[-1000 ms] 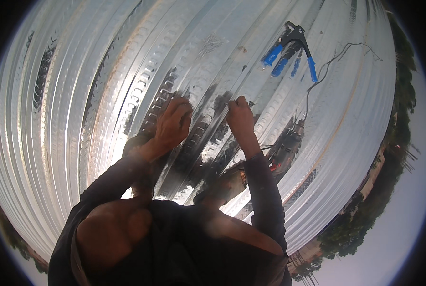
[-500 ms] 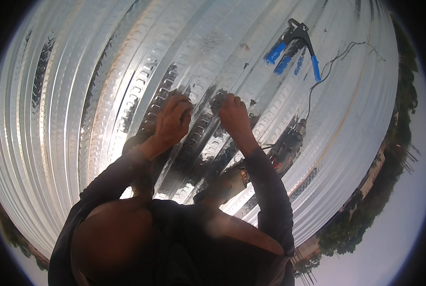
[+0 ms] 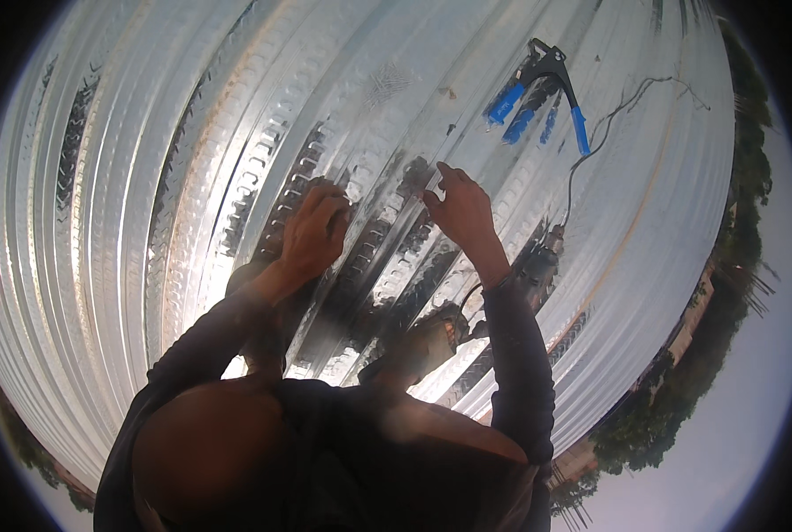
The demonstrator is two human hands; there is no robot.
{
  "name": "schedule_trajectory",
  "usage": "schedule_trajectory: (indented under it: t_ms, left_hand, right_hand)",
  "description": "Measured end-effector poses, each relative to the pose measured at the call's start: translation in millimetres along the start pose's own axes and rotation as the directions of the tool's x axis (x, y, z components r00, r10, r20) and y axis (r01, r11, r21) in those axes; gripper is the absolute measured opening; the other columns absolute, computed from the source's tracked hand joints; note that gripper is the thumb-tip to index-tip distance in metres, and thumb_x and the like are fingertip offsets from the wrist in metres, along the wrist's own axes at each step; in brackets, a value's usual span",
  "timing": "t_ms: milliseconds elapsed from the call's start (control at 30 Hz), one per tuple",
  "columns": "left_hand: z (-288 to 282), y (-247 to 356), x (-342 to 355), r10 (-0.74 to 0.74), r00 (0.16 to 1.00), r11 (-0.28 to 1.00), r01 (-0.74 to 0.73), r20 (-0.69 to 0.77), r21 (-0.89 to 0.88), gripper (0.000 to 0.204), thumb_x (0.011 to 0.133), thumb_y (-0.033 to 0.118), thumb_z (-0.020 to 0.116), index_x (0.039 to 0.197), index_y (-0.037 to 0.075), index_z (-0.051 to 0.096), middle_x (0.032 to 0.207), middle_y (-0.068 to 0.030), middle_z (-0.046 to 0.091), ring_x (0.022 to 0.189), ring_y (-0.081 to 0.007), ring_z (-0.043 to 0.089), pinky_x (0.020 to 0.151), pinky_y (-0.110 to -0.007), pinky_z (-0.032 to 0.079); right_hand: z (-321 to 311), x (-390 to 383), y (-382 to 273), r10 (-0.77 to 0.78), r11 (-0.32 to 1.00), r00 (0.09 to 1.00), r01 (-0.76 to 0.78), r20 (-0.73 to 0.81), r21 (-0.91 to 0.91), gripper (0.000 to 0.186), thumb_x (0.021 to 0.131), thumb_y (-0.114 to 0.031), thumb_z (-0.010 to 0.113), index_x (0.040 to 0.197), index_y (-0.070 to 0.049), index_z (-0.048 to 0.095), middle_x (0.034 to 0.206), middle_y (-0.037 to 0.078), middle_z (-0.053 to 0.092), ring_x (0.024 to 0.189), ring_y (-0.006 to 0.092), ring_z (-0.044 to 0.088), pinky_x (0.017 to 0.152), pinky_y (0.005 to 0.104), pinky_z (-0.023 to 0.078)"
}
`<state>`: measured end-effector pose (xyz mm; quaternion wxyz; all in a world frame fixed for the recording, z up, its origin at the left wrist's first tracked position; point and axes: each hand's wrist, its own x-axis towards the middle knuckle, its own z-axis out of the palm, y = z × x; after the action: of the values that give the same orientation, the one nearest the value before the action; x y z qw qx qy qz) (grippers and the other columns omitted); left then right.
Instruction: The person installs a corrugated metal roof panel by drilling pilot holes and fastening it with a rivet gun. The person repeatedly positions the panel, drills, and secures it with rivets while standing on the roof surface.
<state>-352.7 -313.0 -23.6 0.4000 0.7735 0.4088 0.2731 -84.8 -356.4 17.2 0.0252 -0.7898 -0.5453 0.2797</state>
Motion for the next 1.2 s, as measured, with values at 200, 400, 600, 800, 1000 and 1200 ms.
schedule_trajectory:
  t_ms: [200,400,600,800,1000,1200]
  left_hand:
    - [1,4,10,0.067,0.998,0.998,-0.067,0.015,-0.019,0.018,0.085,-0.002,0.066,0.100,0.006,0.063,0.107,-0.0110,0.065,0.093,-0.0313,0.066,0.069,-0.039,0.055]
    - [0,1,9,0.023,1.000,0.999,-0.023,-0.017,-0.033,0.018,0.084,-0.004,0.067,0.099,0.006,0.064,0.105,-0.0102,0.067,0.078,-0.0251,0.065,0.063,-0.034,0.053]
    - [0,36,12,-0.067,0.995,0.975,0.081,0.076,-0.206,0.015,0.084,-0.001,0.069,0.098,0.005,0.066,0.101,-0.0107,0.068,0.072,-0.0225,0.065,0.062,-0.032,0.052]
    - [0,84,25,-0.208,0.923,0.788,0.355,0.325,-0.503,0.025,0.099,0.022,0.062,0.111,-0.001,0.064,0.105,-0.0145,0.070,0.087,-0.0265,0.071,0.078,-0.038,0.057]
    - [36,109,-6,-0.025,0.402,-0.168,0.901,0.915,-0.401,0.049,0.106,0.044,0.047,0.129,0.002,0.060,0.111,-0.0156,0.070,0.097,-0.0236,0.067,0.087,-0.039,0.053]
    - [74,28,-43,-0.461,0.272,-0.191,0.899,0.845,-0.393,0.041,0.102,0.040,0.053,0.115,0.002,0.061,0.100,-0.0138,0.069,0.081,-0.0250,0.067,0.077,-0.040,0.056]
  right_hand:
    - [-125,66,136,-0.076,0.782,0.737,-0.373,-0.672,-0.498,0.054,0.086,-0.025,0.075,0.130,-0.001,0.057,0.123,0.023,0.063,0.116,0.0383,0.060,0.097,0.0492,0.047]
    - [-147,120,187,0.516,0.830,0.835,-0.434,-0.189,0.349,0.045,0.086,-0.039,0.071,0.094,0.005,0.067,0.067,0.017,0.064,0.053,0.0257,0.062,0.054,0.0411,0.053]
    - [-175,77,167,0.504,0.861,0.756,-0.399,-0.418,0.316,0.049,0.086,-0.040,0.075,0.071,0.005,0.063,0.062,0.009,0.057,0.052,0.0185,0.051,0.052,0.0366,0.041]
    - [-176,-130,21,0.612,0.688,0.719,-0.278,-0.329,0.670,0.033,0.092,-0.032,0.074,0.089,-0.001,0.063,0.056,-0.001,0.050,0.041,0.0097,0.045,0.039,0.0263,0.036]
    - [-106,-170,-21,0.449,0.192,0.861,-0.356,0.241,0.915,0.041,0.098,-0.027,0.068,0.126,0.003,0.064,0.060,0.002,0.057,0.045,0.0069,0.050,0.040,0.0212,0.037]
    - [-86,-196,-47,0.547,0.441,0.807,-0.502,0.221,0.744,0.031,0.100,-0.026,0.063,0.112,0.002,0.070,0.058,-0.003,0.051,0.045,0.0041,0.046,0.041,0.0221,0.035]
